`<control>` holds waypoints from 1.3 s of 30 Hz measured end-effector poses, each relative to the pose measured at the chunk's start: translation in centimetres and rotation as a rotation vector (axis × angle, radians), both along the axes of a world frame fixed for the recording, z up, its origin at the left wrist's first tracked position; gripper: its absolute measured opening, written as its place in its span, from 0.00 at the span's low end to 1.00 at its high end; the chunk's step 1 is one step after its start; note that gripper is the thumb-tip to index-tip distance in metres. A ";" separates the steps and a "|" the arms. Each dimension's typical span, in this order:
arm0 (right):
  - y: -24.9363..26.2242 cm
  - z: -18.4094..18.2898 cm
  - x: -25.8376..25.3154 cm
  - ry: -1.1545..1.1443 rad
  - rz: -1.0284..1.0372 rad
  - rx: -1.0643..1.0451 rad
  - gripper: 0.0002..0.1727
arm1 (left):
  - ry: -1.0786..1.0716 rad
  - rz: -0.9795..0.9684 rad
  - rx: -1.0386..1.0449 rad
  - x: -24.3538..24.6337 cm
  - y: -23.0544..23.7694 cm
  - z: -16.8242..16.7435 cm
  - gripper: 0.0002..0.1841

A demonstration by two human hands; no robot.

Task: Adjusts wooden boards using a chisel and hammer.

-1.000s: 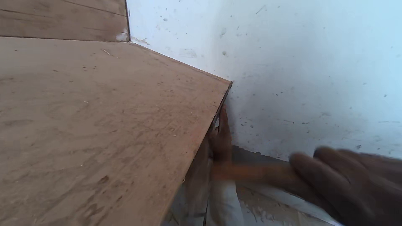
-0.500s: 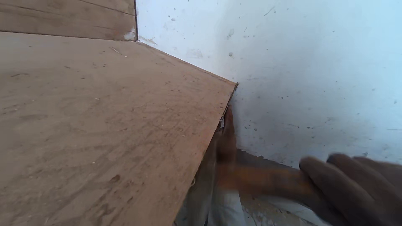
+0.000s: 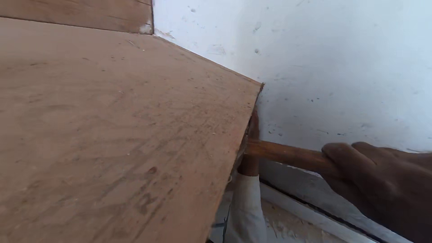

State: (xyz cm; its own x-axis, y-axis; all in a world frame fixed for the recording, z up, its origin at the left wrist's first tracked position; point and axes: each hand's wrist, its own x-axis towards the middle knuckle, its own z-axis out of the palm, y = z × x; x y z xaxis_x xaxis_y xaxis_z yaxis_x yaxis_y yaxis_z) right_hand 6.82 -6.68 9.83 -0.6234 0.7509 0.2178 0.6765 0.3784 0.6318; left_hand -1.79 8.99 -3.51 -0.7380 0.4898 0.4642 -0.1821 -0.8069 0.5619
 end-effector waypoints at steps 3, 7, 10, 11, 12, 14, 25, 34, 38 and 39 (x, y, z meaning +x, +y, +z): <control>-2.1 0.9 -0.9 0.005 0.030 -0.106 0.16 | -0.065 -0.083 -0.064 -0.1 -0.5 0.5 0.09; 0.0 0.3 0.6 -0.010 0.007 0.009 0.14 | -0.056 -0.022 0.088 0.9 0.9 -0.5 0.08; -1.6 0.8 -0.4 0.003 0.000 -0.056 0.17 | -0.023 -0.025 -0.087 0.0 -0.7 0.6 0.09; -1.9 0.7 -0.3 0.000 0.011 -0.049 0.17 | -0.014 -0.014 -0.126 0.0 -0.6 0.7 0.08; -1.8 0.4 0.1 -0.014 0.014 -0.016 0.17 | -0.021 -0.015 -0.141 0.1 -0.5 0.7 0.08; -1.1 0.1 0.5 -0.018 -0.013 0.040 0.16 | -0.080 -0.062 -0.089 0.6 -0.1 0.6 0.07; -1.9 0.5 -0.3 0.001 -0.037 -0.032 0.15 | 0.312 0.038 0.038 1.1 1.7 -3.1 0.20; -4.1 1.0 -0.4 0.026 0.007 -0.120 0.17 | 0.155 0.250 -0.033 0.4 -0.8 -0.7 0.11; -4.3 1.0 -0.4 0.009 0.035 -0.089 0.18 | 0.231 0.387 -0.119 0.9 0.4 -1.2 0.16; -4.0 0.9 -0.4 0.002 0.051 -0.062 0.17 | 0.235 0.422 -0.130 0.8 0.8 -1.1 0.15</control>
State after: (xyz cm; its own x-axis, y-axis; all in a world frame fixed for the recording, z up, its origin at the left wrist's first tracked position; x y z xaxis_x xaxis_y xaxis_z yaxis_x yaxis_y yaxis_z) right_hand 6.37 -10.66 10.73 -0.6606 0.7306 0.1728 0.6567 0.4508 0.6045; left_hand -0.95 9.78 -4.66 -0.7668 0.2364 0.5968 0.2887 -0.7033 0.6496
